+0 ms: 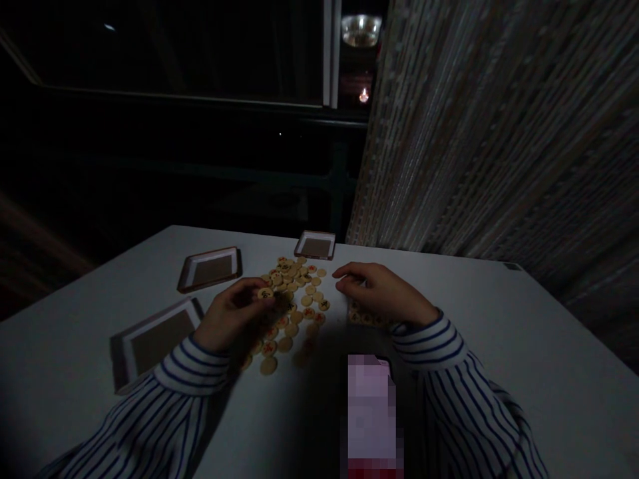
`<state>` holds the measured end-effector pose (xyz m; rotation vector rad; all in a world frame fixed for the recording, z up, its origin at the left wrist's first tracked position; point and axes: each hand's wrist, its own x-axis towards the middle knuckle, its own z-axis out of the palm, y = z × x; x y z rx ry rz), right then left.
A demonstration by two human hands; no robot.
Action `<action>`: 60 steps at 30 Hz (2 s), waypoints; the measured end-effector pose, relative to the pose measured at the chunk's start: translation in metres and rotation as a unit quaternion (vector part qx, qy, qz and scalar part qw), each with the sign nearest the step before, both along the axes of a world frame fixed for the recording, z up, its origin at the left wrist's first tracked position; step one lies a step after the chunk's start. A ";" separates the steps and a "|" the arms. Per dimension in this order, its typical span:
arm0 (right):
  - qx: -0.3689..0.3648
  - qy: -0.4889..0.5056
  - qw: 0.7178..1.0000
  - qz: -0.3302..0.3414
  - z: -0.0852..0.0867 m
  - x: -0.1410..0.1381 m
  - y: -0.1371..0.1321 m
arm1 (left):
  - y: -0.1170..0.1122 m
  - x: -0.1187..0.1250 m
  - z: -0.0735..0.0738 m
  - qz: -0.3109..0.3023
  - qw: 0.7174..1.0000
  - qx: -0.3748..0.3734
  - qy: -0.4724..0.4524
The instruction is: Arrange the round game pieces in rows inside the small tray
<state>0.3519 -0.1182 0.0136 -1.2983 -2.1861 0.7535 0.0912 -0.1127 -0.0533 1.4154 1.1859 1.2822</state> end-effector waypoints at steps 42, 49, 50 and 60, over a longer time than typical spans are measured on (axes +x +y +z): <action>0.048 -0.168 0.985 0.010 -0.005 0.004 0.004 | -0.015 0.105 -0.014 -0.045 0.988 -0.111 -0.102; 0.044 -0.132 0.990 0.026 -0.009 0.004 0.007 | -0.016 0.106 -0.016 -0.054 0.980 -0.124 -0.144; 0.045 -0.123 0.991 0.025 -0.010 0.004 0.008 | -0.016 0.106 -0.016 -0.049 0.978 -0.128 -0.157; 0.030 -0.015 0.999 -0.008 -0.013 0.002 0.009 | -0.015 0.108 -0.016 -0.051 0.961 -0.144 -0.231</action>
